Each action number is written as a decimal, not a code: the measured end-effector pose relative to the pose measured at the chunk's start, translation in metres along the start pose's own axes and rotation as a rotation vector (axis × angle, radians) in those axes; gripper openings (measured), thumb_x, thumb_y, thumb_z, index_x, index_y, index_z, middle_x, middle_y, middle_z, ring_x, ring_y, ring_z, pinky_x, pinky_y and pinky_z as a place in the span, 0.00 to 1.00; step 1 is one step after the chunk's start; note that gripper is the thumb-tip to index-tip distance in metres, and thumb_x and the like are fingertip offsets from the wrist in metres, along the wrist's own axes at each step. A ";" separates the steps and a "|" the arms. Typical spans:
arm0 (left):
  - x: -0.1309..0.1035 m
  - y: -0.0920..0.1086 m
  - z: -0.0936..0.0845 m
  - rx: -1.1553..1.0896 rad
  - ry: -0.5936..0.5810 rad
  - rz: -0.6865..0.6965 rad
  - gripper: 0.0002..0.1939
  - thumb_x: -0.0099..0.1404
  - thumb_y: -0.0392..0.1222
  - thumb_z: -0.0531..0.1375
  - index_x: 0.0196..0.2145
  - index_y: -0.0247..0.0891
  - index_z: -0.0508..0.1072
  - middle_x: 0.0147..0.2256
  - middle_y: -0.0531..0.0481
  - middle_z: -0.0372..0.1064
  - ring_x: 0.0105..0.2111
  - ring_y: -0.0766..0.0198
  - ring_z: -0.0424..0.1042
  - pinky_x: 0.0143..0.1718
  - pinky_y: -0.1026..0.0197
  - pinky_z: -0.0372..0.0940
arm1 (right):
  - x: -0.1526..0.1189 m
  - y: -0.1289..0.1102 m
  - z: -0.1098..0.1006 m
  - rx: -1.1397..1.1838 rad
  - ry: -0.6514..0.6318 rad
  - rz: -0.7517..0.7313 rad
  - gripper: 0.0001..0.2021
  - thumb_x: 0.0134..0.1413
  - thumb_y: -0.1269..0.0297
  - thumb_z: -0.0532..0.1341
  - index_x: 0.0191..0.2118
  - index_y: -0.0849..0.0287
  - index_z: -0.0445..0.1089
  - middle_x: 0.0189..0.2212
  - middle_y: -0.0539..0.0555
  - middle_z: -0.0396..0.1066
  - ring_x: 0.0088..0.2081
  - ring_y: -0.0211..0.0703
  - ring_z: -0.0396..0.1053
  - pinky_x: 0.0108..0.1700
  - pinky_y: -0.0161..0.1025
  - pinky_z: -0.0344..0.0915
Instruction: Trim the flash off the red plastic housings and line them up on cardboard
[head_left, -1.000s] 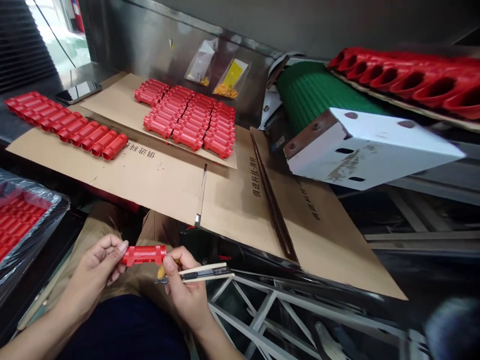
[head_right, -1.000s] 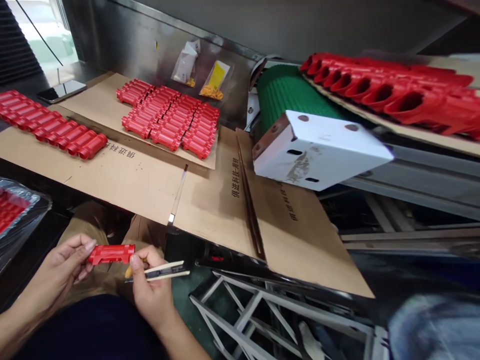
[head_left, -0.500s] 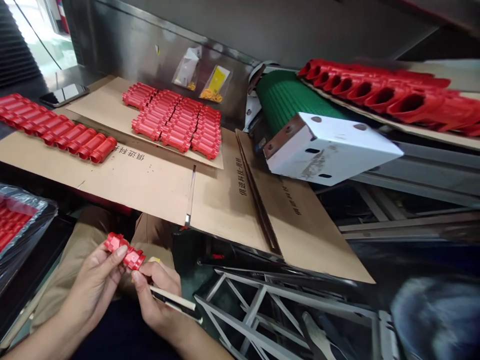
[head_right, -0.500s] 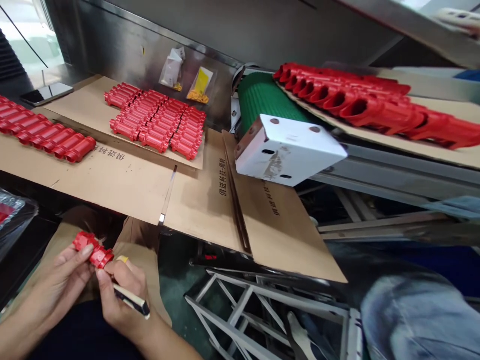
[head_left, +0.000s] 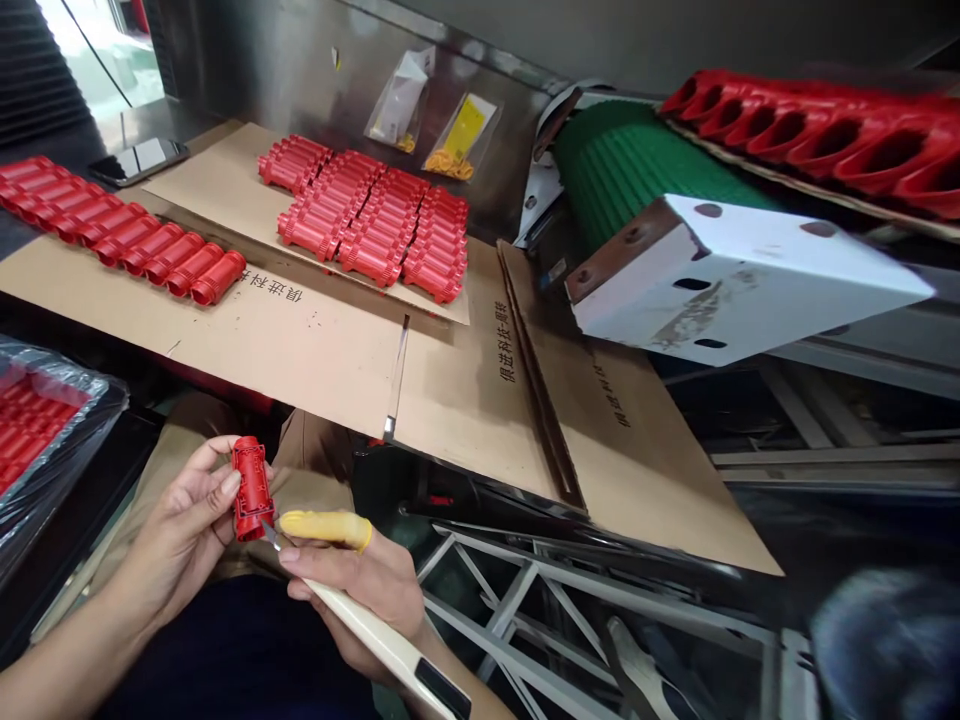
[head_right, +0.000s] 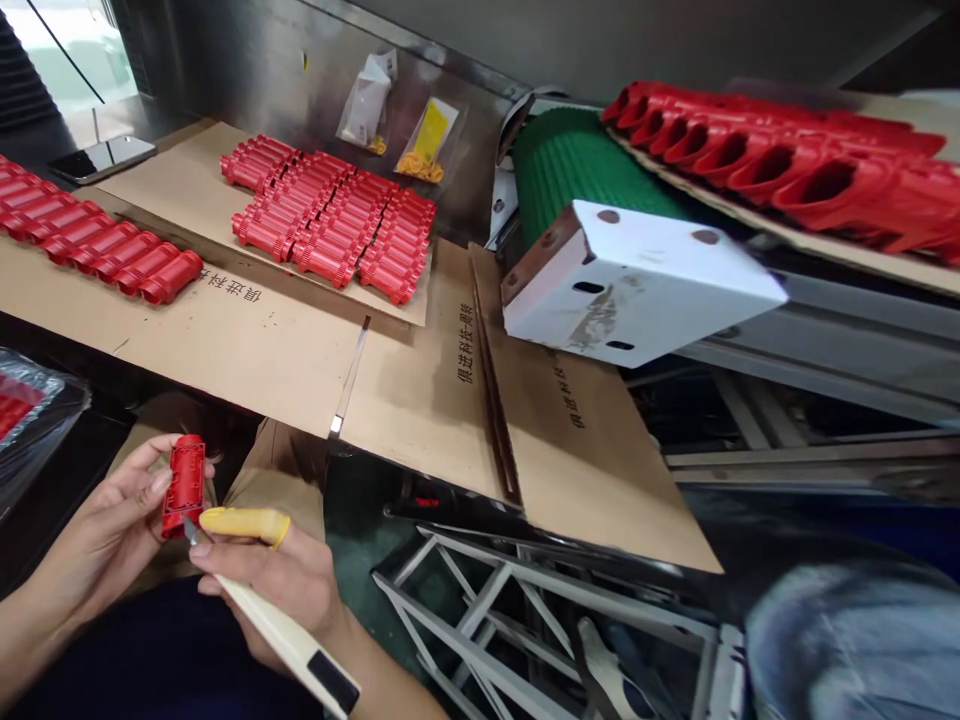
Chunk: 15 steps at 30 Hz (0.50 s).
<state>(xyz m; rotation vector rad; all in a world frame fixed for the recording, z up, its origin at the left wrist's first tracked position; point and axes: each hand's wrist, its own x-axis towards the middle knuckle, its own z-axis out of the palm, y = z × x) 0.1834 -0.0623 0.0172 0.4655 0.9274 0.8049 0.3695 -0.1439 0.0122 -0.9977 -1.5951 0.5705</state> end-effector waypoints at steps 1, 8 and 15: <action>0.000 0.000 0.000 0.005 -0.001 0.000 0.24 0.60 0.44 0.76 0.51 0.42 0.75 0.39 0.46 0.82 0.32 0.62 0.79 0.37 0.62 0.76 | 0.000 0.003 0.002 -0.002 0.009 0.001 0.14 0.66 0.75 0.68 0.55 0.58 0.80 0.49 0.60 0.83 0.46 0.44 0.83 0.48 0.37 0.83; -0.001 0.002 -0.003 0.006 0.009 -0.010 0.25 0.61 0.46 0.76 0.53 0.43 0.75 0.40 0.46 0.81 0.32 0.61 0.78 0.37 0.61 0.76 | -0.001 0.009 0.002 -0.002 0.008 0.025 0.15 0.67 0.74 0.68 0.56 0.56 0.79 0.48 0.59 0.84 0.46 0.46 0.83 0.49 0.42 0.82; -0.001 0.001 -0.003 0.016 0.020 0.054 0.25 0.61 0.43 0.76 0.53 0.45 0.75 0.44 0.46 0.81 0.37 0.59 0.80 0.39 0.61 0.76 | 0.000 0.006 0.002 0.009 -0.002 0.065 0.16 0.66 0.76 0.67 0.56 0.56 0.79 0.49 0.60 0.83 0.47 0.47 0.82 0.49 0.41 0.82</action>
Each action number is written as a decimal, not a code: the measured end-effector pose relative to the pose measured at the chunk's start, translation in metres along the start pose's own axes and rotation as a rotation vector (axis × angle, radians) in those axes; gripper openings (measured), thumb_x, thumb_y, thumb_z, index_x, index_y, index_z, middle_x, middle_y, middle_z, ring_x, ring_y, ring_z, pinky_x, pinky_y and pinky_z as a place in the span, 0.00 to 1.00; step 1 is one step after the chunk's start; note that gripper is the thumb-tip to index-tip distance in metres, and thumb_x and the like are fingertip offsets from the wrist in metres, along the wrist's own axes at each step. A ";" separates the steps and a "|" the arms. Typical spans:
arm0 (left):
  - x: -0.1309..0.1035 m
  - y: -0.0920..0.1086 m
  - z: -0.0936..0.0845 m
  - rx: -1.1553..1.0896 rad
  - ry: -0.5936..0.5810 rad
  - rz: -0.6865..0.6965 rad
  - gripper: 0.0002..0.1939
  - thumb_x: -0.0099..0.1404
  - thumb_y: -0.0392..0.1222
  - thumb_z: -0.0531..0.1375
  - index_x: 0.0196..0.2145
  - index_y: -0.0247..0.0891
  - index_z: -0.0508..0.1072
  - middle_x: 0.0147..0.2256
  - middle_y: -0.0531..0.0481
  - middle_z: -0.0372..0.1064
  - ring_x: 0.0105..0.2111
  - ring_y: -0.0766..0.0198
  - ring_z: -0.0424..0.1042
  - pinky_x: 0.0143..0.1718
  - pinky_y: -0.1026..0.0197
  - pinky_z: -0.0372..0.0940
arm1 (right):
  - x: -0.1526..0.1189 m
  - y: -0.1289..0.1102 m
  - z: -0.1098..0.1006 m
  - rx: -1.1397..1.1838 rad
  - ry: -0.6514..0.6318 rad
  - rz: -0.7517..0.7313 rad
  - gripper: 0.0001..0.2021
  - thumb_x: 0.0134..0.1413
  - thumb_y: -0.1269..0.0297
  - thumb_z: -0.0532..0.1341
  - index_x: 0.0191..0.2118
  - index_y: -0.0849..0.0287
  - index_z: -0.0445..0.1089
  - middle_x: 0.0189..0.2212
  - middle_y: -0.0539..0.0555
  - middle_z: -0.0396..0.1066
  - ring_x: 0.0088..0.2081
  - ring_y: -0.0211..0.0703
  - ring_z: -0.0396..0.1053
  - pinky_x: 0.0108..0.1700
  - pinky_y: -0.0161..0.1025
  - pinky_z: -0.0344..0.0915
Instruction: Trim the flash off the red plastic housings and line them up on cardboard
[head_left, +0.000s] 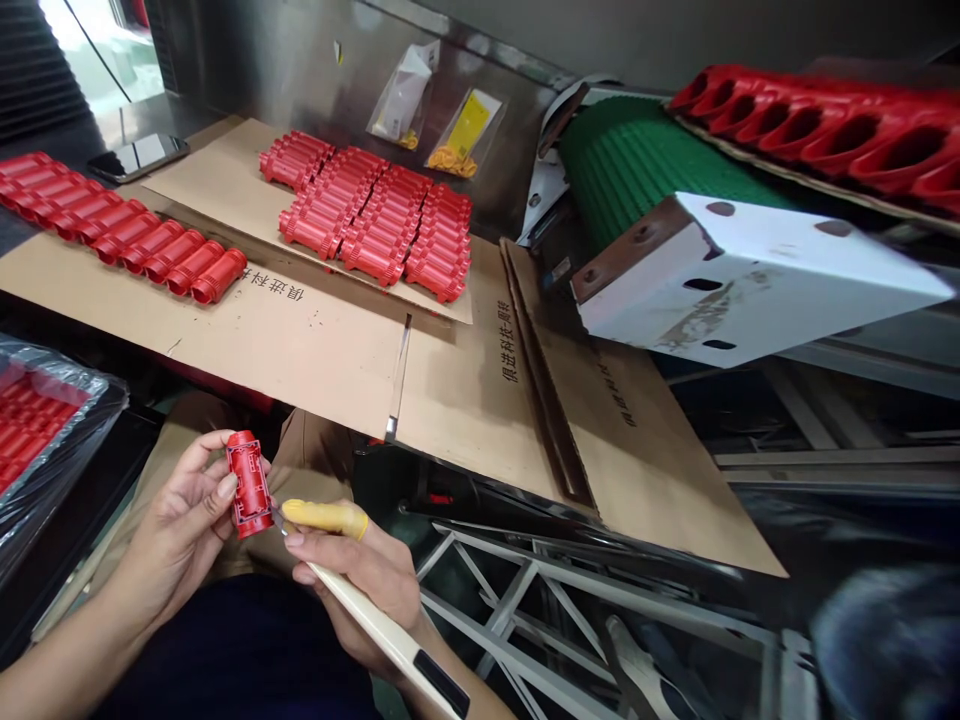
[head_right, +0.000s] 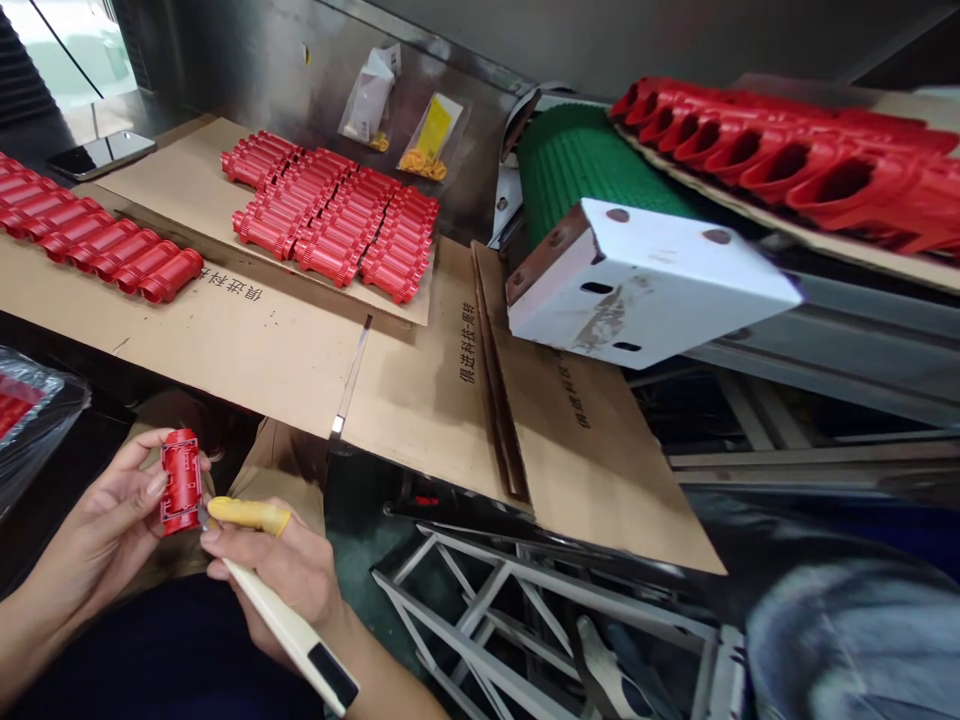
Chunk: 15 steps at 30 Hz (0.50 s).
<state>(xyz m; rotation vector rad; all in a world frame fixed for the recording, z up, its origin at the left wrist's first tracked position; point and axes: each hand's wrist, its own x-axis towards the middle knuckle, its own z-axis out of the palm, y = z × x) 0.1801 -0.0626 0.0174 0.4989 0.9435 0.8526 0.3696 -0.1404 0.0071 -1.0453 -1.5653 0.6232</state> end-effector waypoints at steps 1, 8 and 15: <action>0.000 0.000 -0.001 -0.002 0.002 0.012 0.24 0.61 0.43 0.76 0.53 0.45 0.76 0.44 0.45 0.81 0.37 0.59 0.80 0.40 0.62 0.76 | 0.000 0.000 0.000 0.002 -0.003 -0.003 0.16 0.66 0.76 0.67 0.56 0.56 0.78 0.50 0.61 0.82 0.48 0.47 0.82 0.49 0.42 0.82; 0.010 0.000 -0.006 -0.081 -0.137 -0.324 0.26 0.63 0.45 0.71 0.58 0.39 0.79 0.35 0.40 0.80 0.17 0.69 0.67 0.13 0.72 0.58 | 0.005 0.002 0.001 0.032 -0.102 -0.137 0.19 0.70 0.73 0.65 0.63 0.57 0.74 0.48 0.60 0.83 0.48 0.47 0.82 0.49 0.42 0.83; 0.010 -0.005 -0.007 -0.118 -0.144 -0.425 0.21 0.63 0.46 0.71 0.52 0.38 0.84 0.31 0.41 0.79 0.12 0.77 0.57 0.11 0.74 0.45 | 0.006 0.009 0.012 0.084 -0.142 -0.170 0.25 0.67 0.73 0.68 0.66 0.50 0.72 0.50 0.57 0.84 0.49 0.49 0.84 0.52 0.44 0.83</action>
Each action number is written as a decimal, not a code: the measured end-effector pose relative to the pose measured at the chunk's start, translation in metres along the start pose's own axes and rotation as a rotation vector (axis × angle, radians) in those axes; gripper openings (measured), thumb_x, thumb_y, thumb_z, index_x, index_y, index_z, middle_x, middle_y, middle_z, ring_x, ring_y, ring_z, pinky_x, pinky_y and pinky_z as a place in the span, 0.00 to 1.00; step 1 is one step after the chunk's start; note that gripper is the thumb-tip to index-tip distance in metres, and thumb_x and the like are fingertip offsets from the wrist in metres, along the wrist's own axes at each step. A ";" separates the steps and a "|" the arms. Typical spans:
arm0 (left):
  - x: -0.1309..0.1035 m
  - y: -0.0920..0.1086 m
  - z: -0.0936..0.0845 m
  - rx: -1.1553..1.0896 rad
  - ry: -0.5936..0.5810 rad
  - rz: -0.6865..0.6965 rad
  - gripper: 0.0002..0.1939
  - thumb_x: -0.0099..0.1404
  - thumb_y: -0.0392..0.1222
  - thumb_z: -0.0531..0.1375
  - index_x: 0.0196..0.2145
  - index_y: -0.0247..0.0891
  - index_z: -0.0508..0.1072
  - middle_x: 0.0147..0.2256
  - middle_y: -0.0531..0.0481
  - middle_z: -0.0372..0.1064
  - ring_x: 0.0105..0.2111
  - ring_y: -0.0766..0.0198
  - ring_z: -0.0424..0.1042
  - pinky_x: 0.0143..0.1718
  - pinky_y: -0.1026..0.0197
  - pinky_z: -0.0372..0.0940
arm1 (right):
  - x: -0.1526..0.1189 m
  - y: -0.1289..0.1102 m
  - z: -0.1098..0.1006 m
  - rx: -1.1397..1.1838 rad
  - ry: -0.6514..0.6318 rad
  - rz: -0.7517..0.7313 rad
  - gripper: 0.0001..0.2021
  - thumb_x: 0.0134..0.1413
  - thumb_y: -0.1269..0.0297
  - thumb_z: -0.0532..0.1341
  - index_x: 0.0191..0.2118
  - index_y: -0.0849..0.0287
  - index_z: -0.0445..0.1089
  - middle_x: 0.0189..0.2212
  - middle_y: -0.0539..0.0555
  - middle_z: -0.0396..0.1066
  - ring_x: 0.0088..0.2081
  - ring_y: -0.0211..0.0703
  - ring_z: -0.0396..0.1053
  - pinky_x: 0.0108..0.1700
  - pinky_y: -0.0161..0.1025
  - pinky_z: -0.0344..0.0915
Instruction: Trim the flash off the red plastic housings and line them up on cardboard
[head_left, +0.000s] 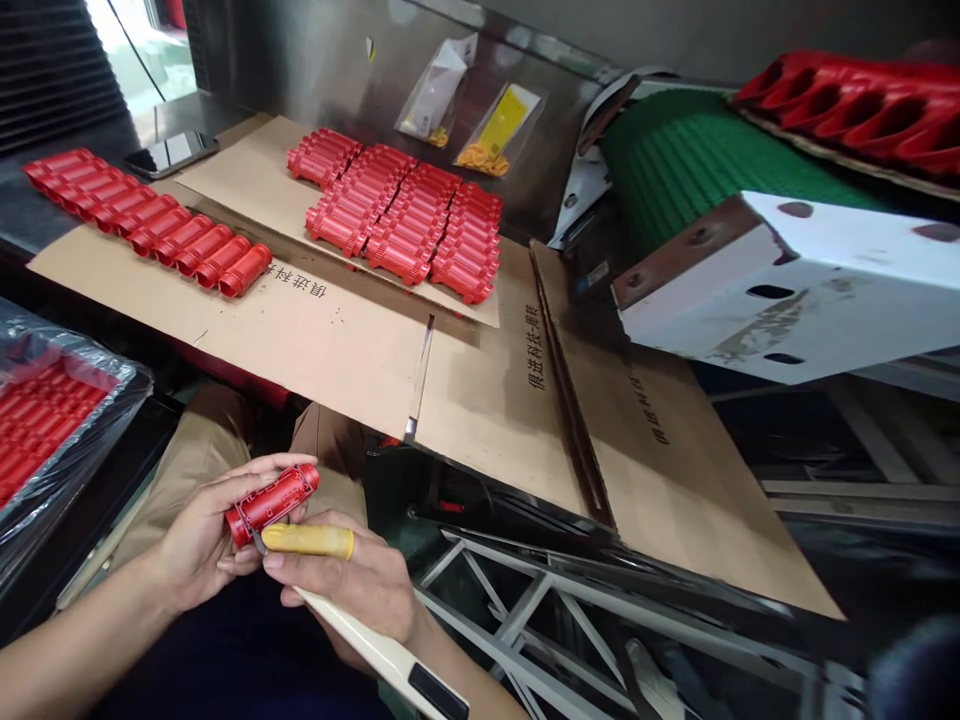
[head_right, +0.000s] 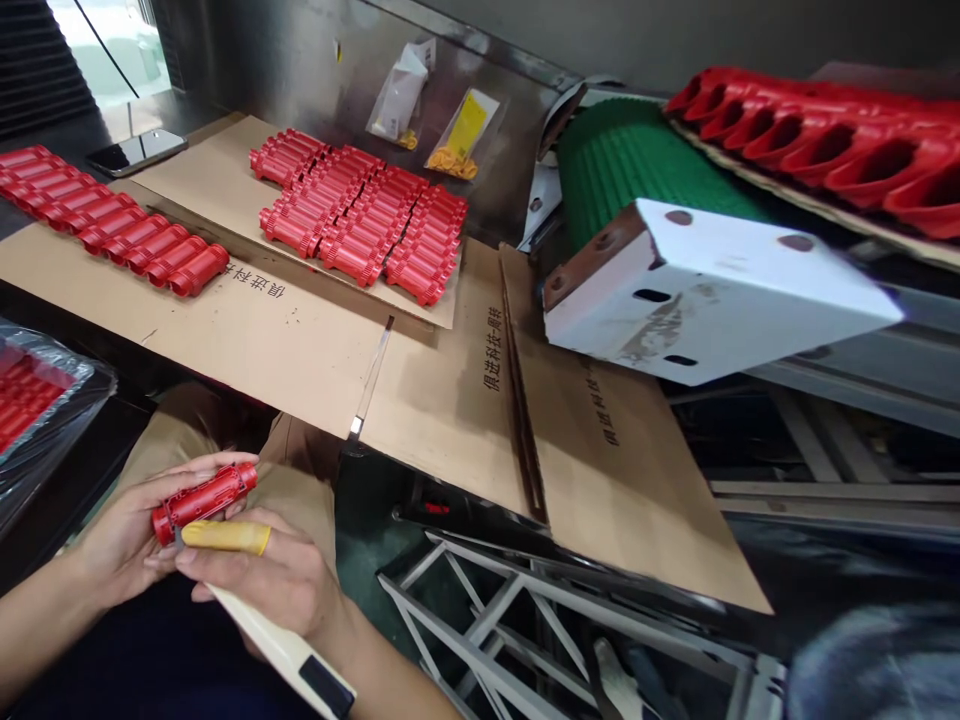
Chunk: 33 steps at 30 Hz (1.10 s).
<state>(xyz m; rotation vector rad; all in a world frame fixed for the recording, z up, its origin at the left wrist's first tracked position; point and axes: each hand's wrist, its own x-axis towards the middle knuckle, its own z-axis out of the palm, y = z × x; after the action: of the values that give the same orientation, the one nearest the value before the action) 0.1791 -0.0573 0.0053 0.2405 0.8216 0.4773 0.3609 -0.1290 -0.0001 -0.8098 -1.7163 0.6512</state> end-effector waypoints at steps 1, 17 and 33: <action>0.000 -0.001 0.000 0.001 0.007 0.001 0.20 0.63 0.45 0.71 0.52 0.38 0.84 0.31 0.42 0.79 0.12 0.77 0.58 0.11 0.74 0.45 | 0.000 0.000 0.000 0.012 -0.001 0.008 0.26 0.66 0.74 0.69 0.67 0.50 0.72 0.50 0.57 0.84 0.49 0.50 0.84 0.53 0.44 0.83; -0.003 0.001 0.004 0.059 0.021 0.023 0.22 0.60 0.49 0.73 0.51 0.39 0.84 0.27 0.44 0.78 0.12 0.77 0.57 0.12 0.75 0.43 | 0.000 -0.003 -0.001 0.029 -0.004 0.017 0.20 0.70 0.73 0.64 0.64 0.54 0.73 0.50 0.59 0.83 0.48 0.48 0.83 0.50 0.45 0.83; 0.003 -0.004 0.004 0.110 0.033 0.153 0.24 0.65 0.50 0.70 0.56 0.38 0.77 0.34 0.42 0.79 0.18 0.70 0.65 0.14 0.71 0.54 | 0.007 -0.035 -0.007 -0.053 -0.169 0.069 0.10 0.76 0.63 0.60 0.56 0.52 0.75 0.45 0.51 0.83 0.41 0.39 0.84 0.45 0.34 0.83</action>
<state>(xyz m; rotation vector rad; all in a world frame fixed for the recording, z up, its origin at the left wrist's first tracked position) 0.1853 -0.0598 0.0047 0.4005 0.8665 0.5817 0.3595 -0.1449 0.0331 -0.8751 -1.8710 0.7411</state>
